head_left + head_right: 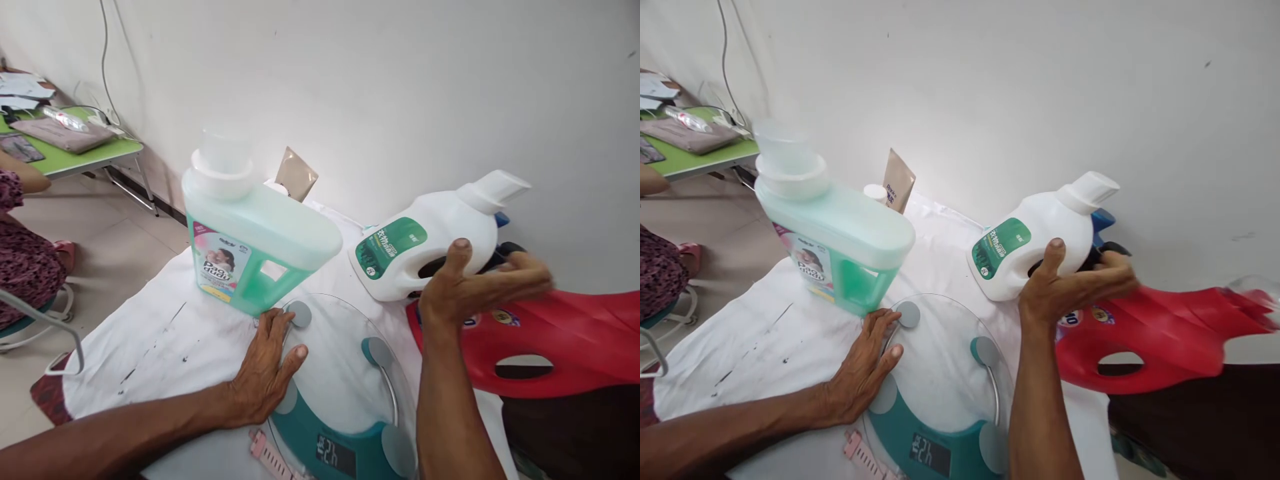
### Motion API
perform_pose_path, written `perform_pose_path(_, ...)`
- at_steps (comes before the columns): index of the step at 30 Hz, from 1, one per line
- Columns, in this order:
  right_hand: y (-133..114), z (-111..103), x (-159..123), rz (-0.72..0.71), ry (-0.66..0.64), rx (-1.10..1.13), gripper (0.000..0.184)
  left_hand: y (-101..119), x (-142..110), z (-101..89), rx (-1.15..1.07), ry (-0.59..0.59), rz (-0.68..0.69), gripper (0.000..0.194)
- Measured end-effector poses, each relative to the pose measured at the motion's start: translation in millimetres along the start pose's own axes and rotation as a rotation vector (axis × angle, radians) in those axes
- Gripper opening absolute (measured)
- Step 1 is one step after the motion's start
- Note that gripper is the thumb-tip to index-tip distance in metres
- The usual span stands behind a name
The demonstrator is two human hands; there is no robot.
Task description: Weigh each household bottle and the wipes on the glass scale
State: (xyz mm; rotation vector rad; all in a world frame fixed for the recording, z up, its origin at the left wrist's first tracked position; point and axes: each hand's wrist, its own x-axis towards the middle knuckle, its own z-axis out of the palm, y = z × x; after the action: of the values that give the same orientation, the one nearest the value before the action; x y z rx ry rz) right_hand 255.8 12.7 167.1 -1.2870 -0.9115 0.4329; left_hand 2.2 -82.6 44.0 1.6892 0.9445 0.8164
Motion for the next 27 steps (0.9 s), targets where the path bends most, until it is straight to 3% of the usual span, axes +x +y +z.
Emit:
perform_pose_path(5, -20.4, 55.5, -68.2, -0.03, -0.271, 0.044, 0.06, 1.7, 1.9, -1.0, -0.015, -0.012, 0.037, 0.059)
perform_pose_path(8, -24.1, 75.3, -99.0, -0.003, -0.482, 0.14, 0.055, 2.8, 4.5, -2.3, -0.01, -0.007, 0.049, 0.062)
perform_pose_path(10, -22.6, 86.2, -110.9, 0.064, -0.545, 0.213, 0.047, 1.8, 5.9, -2.2, 0.002, -0.01, 0.051, 0.062)
perform_pose_path(13, -19.3, 103.0, -118.5, 0.121, -0.461, 0.232, 0.052, -1.7, 6.6, 0.2, 0.01, -0.015, 0.051, 0.062)
perform_pose_path(17, -22.8, 125.0, -119.7, 0.088, -0.303, 0.264, 0.057, -5.4, 6.9, 4.6, 0.005, 0.015, 0.082, 0.056)
perform_pose_path(20, -29.6, 136.9, -117.8, 0.064, -0.257, 0.262, 0.059, -5.9, 8.1, 4.9, -0.011, 0.027, 0.086, 0.055)
perform_pose_path(24, -44.1, 139.7, -112.8, -0.005, -0.22, 0.214, 0.059, -4.4, 9.2, 2.3, -0.026, -0.007, 0.047, 0.061)
perform_pose_path(27, -64.7, 128.0, -108.6, -0.049, -0.177, 0.277, 0.061, -1.4, 7.2, 3.5, -0.017, -0.013, 0.035, 0.061)
